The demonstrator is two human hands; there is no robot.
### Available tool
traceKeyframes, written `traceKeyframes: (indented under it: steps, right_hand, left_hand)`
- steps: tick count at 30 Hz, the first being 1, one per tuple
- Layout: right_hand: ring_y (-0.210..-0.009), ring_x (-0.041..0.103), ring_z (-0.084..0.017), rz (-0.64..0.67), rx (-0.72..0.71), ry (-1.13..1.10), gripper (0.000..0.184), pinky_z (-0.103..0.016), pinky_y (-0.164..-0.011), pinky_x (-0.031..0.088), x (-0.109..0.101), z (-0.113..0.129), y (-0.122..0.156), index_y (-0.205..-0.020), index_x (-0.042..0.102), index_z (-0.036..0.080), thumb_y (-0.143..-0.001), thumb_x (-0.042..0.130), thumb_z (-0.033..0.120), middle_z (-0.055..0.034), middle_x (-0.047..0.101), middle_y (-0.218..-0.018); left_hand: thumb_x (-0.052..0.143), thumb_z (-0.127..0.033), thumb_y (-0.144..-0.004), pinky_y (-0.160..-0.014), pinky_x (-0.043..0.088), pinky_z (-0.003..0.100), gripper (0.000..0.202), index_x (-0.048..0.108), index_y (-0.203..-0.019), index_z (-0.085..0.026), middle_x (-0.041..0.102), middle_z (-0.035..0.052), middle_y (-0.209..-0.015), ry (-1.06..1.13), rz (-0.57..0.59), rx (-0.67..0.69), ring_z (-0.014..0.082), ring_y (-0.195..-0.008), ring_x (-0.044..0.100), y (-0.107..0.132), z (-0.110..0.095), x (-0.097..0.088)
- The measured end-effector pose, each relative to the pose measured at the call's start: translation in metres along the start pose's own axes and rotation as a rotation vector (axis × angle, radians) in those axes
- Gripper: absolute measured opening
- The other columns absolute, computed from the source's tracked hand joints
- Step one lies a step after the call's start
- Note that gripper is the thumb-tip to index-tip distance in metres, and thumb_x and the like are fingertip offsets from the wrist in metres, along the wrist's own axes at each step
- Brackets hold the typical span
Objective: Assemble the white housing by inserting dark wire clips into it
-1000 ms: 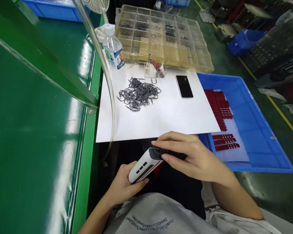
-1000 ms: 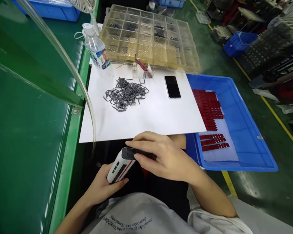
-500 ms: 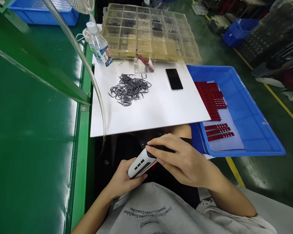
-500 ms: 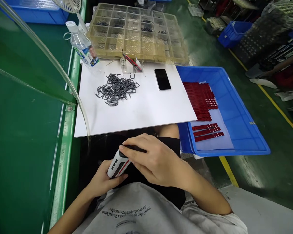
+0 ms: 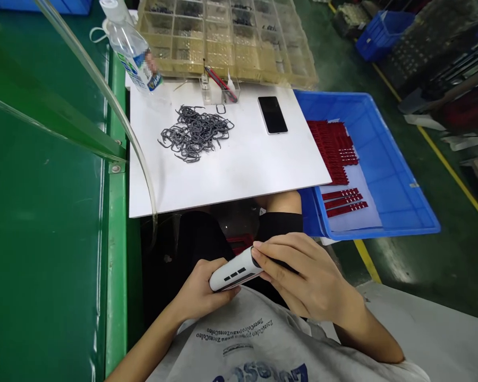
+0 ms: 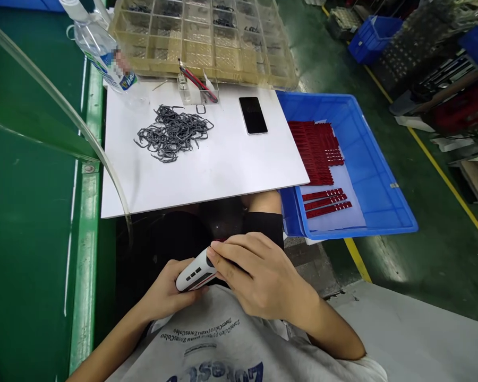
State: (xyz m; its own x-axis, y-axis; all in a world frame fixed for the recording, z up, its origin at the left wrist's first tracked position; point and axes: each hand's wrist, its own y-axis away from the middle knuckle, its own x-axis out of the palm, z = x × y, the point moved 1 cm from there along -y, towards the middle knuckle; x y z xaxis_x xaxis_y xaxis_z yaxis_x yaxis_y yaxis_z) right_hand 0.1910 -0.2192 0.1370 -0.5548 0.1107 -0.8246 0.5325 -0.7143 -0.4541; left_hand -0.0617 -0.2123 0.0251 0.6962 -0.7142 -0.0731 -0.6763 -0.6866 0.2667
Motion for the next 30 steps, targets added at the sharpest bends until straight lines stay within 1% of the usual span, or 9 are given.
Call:
traceKeyframes:
  steps: [3, 6, 10, 13, 16, 19, 25, 27, 30]
  right_hand:
    - [-0.108, 0.076, -0.027, 0.01, -0.001, -0.032, 0.027, -0.042, -0.089, 0.068, 0.001, -0.002, 0.006, -0.133, 0.074, 0.005, -0.107, 0.065, 0.008, -0.0172, 0.084, -0.12]
    - [-0.103, 0.074, -0.026, -0.023, 0.082, -0.098, 0.035, -0.043, -0.086, 0.07, 0.008, -0.003, 0.014, -0.138, 0.073, 0.007, -0.104, 0.066, 0.004, -0.0183, 0.082, -0.124]
    - [-0.128, 0.072, -0.029, -0.129, 0.166, -0.14, 0.053, -0.05, -0.106, 0.068, 0.02, 0.0, 0.027, -0.151, 0.067, 0.008, -0.1, 0.065, -0.004, -0.021, 0.077, -0.139]
    - [-0.135, 0.072, -0.028, -0.122, 0.119, -0.118, 0.053, -0.05, -0.115, 0.067, 0.025, -0.001, 0.032, -0.15, 0.067, 0.004, -0.098, 0.069, -0.003, -0.0215, 0.079, -0.138]
    - [-0.131, 0.075, -0.029, -0.106, 0.068, -0.06, 0.051, -0.048, -0.113, 0.069, 0.028, -0.005, 0.034, -0.146, 0.069, 0.0, -0.096, 0.074, -0.001, -0.0235, 0.081, -0.132]
    - [-0.134, 0.074, -0.031, -0.14, 0.106, -0.113, 0.053, -0.047, -0.106, 0.072, 0.034, -0.006, 0.038, -0.149, 0.067, -0.001, -0.096, 0.072, -0.002, -0.0261, 0.08, -0.134]
    - [-0.12, 0.078, -0.032, -0.3, 0.329, -0.222, 0.058, -0.051, -0.096, 0.073, 0.049, -0.005, 0.046, -0.161, 0.063, 0.016, -0.105, 0.076, 0.016, -0.0189, 0.082, -0.132]
    - [-0.121, 0.077, -0.032, -0.277, 0.344, -0.211, 0.062, -0.052, -0.095, 0.073, 0.05, -0.004, 0.045, -0.167, 0.058, 0.02, -0.106, 0.074, 0.016, -0.0177, 0.081, -0.135]
    - [-0.121, 0.076, -0.032, -0.253, 0.297, -0.235, 0.064, -0.051, -0.093, 0.071, 0.05, -0.004, 0.042, -0.169, 0.056, 0.019, -0.107, 0.072, 0.016, -0.0194, 0.08, -0.137]
  left_hand:
    - [0.073, -0.029, -0.093, -0.059, 0.037, 0.027, 0.016, 0.064, -0.086, -0.019, 0.058, -0.0046, -0.071, -0.039, 0.021, 0.001, 0.0127, -0.061, 0.051, 0.001, 0.001, 0.004]
    - [0.07, -0.028, -0.095, -0.057, 0.035, 0.026, 0.017, 0.058, -0.085, -0.021, 0.054, -0.0059, -0.069, -0.142, -0.042, -0.01, 0.0121, -0.058, 0.049, 0.003, 0.005, 0.008]
    - [0.068, -0.027, -0.096, -0.056, 0.036, 0.025, 0.015, 0.056, -0.088, -0.022, 0.055, -0.0061, -0.07, -0.248, -0.141, -0.006, 0.0123, -0.057, 0.051, 0.005, 0.007, 0.011]
    - [0.067, -0.024, -0.095, -0.055, 0.035, 0.025, 0.015, 0.054, -0.087, -0.023, 0.054, -0.0064, -0.07, -0.257, -0.088, 0.014, 0.0121, -0.056, 0.049, 0.004, 0.007, 0.011]
    - [0.066, -0.023, -0.093, -0.054, 0.033, 0.026, 0.017, 0.051, -0.085, -0.024, 0.053, -0.0065, -0.069, -0.295, -0.049, -0.006, 0.0122, -0.055, 0.047, 0.004, 0.008, 0.007]
    - [0.065, -0.025, -0.094, -0.055, 0.033, 0.026, 0.015, 0.052, -0.086, -0.024, 0.054, -0.0058, -0.069, -0.341, -0.046, -0.04, 0.0131, -0.056, 0.049, 0.004, 0.009, 0.003]
    - [0.062, -0.029, -0.097, -0.056, 0.035, 0.027, 0.01, 0.056, -0.092, -0.023, 0.06, -0.004, -0.071, -0.394, -0.043, -0.087, 0.0152, -0.057, 0.053, 0.003, 0.008, 0.008]
    - [0.062, -0.03, -0.096, -0.056, 0.034, 0.028, 0.011, 0.055, -0.09, -0.023, 0.06, -0.0034, -0.071, -0.415, -0.069, -0.115, 0.0156, -0.056, 0.053, 0.002, 0.007, 0.011]
    - [0.065, -0.028, -0.093, -0.057, 0.033, 0.028, 0.014, 0.054, -0.085, -0.024, 0.059, -0.0027, -0.069, -0.389, -0.059, -0.139, 0.0162, -0.056, 0.053, -0.002, 0.001, 0.011]
